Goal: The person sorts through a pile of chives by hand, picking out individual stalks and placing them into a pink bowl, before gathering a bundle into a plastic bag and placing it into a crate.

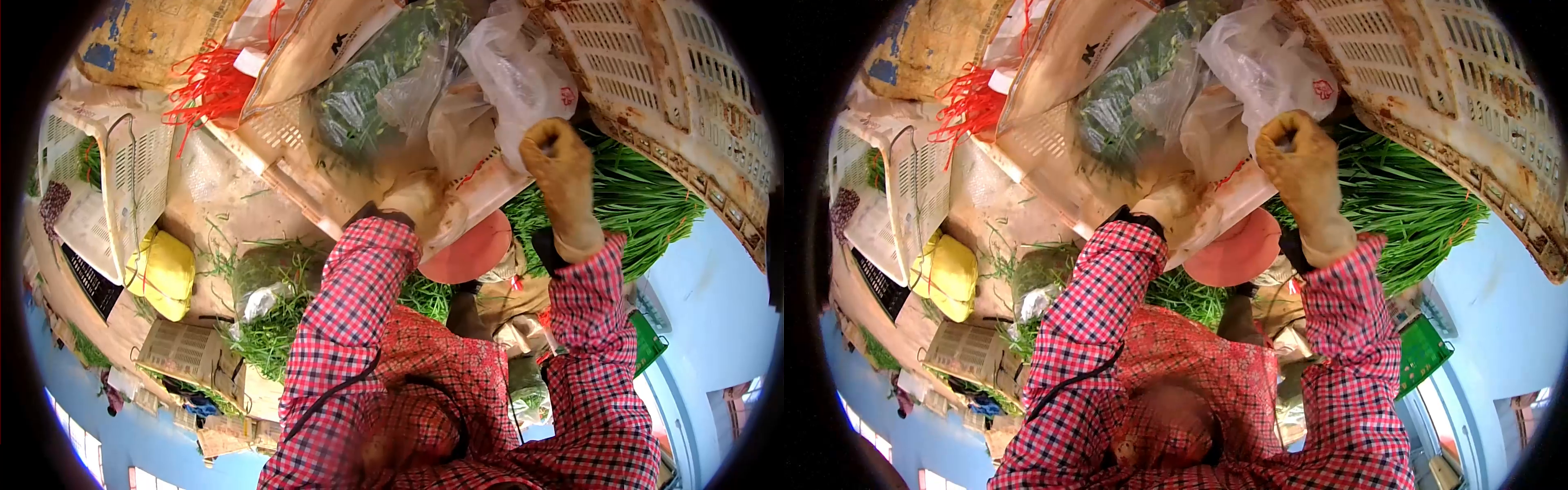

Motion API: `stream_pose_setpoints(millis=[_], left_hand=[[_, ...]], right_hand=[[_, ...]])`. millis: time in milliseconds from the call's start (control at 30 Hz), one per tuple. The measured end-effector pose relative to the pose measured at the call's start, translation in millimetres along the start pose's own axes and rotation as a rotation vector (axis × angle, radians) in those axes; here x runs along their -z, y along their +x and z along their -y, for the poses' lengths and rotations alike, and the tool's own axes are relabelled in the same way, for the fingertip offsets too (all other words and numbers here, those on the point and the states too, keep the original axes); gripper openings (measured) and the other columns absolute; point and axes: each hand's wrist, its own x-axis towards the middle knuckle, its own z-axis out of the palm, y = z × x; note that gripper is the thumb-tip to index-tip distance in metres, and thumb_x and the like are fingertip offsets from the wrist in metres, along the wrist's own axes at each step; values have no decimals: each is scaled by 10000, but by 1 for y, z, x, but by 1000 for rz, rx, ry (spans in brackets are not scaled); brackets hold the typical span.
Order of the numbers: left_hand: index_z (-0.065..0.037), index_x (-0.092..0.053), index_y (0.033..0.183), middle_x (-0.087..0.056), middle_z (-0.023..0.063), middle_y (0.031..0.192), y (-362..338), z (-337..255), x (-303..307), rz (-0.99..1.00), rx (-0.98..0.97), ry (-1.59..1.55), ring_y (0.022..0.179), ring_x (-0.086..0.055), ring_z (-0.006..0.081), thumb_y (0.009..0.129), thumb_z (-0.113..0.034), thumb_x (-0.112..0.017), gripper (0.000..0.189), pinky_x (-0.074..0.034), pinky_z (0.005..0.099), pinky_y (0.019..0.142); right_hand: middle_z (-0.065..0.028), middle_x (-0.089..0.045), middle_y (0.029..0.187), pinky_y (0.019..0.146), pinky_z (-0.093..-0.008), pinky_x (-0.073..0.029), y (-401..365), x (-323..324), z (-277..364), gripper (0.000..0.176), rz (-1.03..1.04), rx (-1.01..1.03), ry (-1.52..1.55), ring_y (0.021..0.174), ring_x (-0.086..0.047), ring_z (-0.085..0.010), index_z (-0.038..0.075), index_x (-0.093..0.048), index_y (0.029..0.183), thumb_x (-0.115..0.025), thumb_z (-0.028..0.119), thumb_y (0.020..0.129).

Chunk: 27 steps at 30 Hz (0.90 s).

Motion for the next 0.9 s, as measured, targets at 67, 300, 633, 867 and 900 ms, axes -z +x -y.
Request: stream_pose_setpoints(millis=[67,300,633,867,900], left_hand=[[-54,-629,1096,-616,153,1139,-14,-13,-1,-135,39,-28,1027,-587,336,855,-246,-557,316,-476,409,860],[-62,-640,1056,-630,161,1090,-63,-29,-2,-284,0,-173,981,-600,332,855,-250,-566,284,-484,404,831],[-71,-575,1183,-595,127,1187,-203,-100,127,-242,74,-229,1113,-549,258,872,-261,-585,365,-431,356,931],[-27,-540,1216,-589,169,1183,-118,-81,211,-1348,-496,375,1129,-547,294,800,-100,-669,441,-433,385,967],[-36,-576,1160,-626,162,1096,-103,-74,204,-1276,-490,370,1002,-611,285,810,-141,-665,376,-482,359,883]], right_hand=[[-23,-591,682,530,-241,-448,-12,13,43,163,2,-136,108,581,-538,-90,35,-542,760,-677,125,775],[-90,-647,869,603,-296,-480,-24,-78,119,106,57,324,199,689,-616,-199,65,-613,894,-628,150,832],[-123,-597,1116,786,-370,-501,-28,-33,67,458,-48,537,-105,1075,-564,-235,45,-541,1196,-636,289,820],[-133,-617,984,757,-390,-493,90,-80,-14,385,-47,457,-769,955,-592,-256,49,-570,1045,-666,293,763],[-130,-621,962,758,-394,-490,81,-102,-27,358,90,460,-815,936,-596,-256,52,-582,1012,-664,289,757]])
